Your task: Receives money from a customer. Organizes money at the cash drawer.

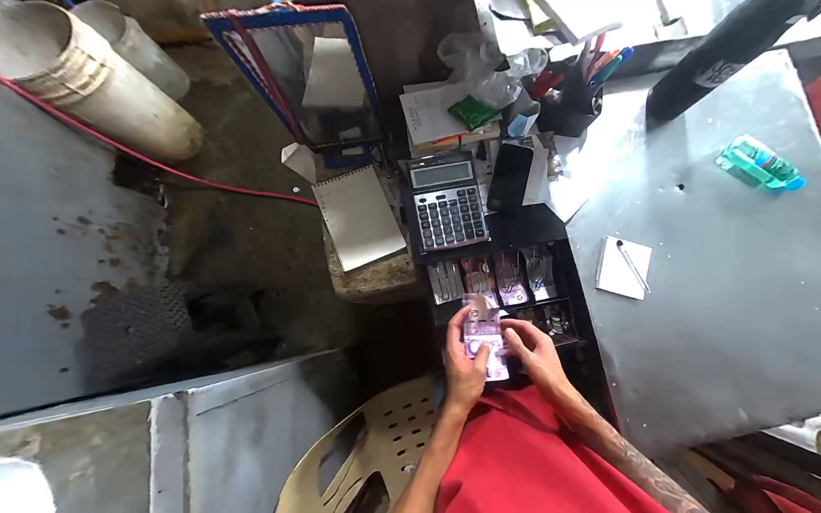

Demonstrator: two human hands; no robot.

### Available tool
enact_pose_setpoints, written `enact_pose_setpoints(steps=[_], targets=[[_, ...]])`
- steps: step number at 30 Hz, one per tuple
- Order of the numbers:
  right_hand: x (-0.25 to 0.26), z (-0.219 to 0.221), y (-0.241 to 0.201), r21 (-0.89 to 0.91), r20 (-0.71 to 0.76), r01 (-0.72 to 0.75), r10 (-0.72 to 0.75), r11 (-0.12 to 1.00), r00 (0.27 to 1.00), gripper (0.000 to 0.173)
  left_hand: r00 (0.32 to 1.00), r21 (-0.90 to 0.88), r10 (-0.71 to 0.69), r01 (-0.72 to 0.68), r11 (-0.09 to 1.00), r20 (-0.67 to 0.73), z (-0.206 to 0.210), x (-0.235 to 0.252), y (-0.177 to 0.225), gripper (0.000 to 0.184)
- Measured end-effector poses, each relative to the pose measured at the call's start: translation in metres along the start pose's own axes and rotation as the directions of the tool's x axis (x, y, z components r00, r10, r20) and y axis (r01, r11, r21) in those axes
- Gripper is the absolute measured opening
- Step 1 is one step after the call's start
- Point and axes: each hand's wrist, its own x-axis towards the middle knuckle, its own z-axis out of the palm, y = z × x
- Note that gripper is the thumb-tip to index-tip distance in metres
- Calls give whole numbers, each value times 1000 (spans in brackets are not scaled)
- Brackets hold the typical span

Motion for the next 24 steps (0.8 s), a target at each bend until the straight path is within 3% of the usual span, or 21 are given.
enact_pose_setpoints(steps=[3, 7, 8, 10, 11, 13, 16, 19, 22, 24], targets=[[10, 8, -11, 211, -34, -20, 28, 977, 999, 25, 994, 3, -27, 27, 1000, 101, 13, -2, -1, 83], [19, 0, -12, 215, -172, 50, -13, 975, 985, 14, 956, 10, -159, 161, 987, 247, 10, -5, 1, 96], [23, -4, -12, 175, -231, 57, -16, 983, 973, 11, 937, 12, -204, 209, 978, 285, 7, -6, 2, 88], [27, -14, -10, 96, -332, 55, -20, 994, 943, 10, 906, 88, -318, 306, 948, 280, 0, -6, 8, 52], [26, -19, -10, 71, -370, 47, -17, 996, 929, 12, 903, 165, -348, 315, 935, 252, -4, -3, 11, 31], [20, -26, -11, 80, -394, 56, -21, 995, 919, 17, 935, 286, -307, 249, 925, 178, -13, 8, 14, 17], [1, -34, -14, 181, -275, 78, -25, 980, 961, 19, 979, 147, -197, 188, 971, 52, -12, 28, 19, 11], [-24, -32, -12, 175, -48, 28, -20, 984, 999, 18, 980, -4, -200, 200, 980, 4, -8, 44, 28, 12], [-42, -38, -2, -1, 238, -24, 24, 1000, 971, 23, 990, 132, -138, 134, 982, 27, -8, 43, 27, 11], [-44, -53, 2, -219, 268, -13, 73, 976, 961, 26, 988, 329, -41, -12, 944, 152, -15, 39, 25, 11]])
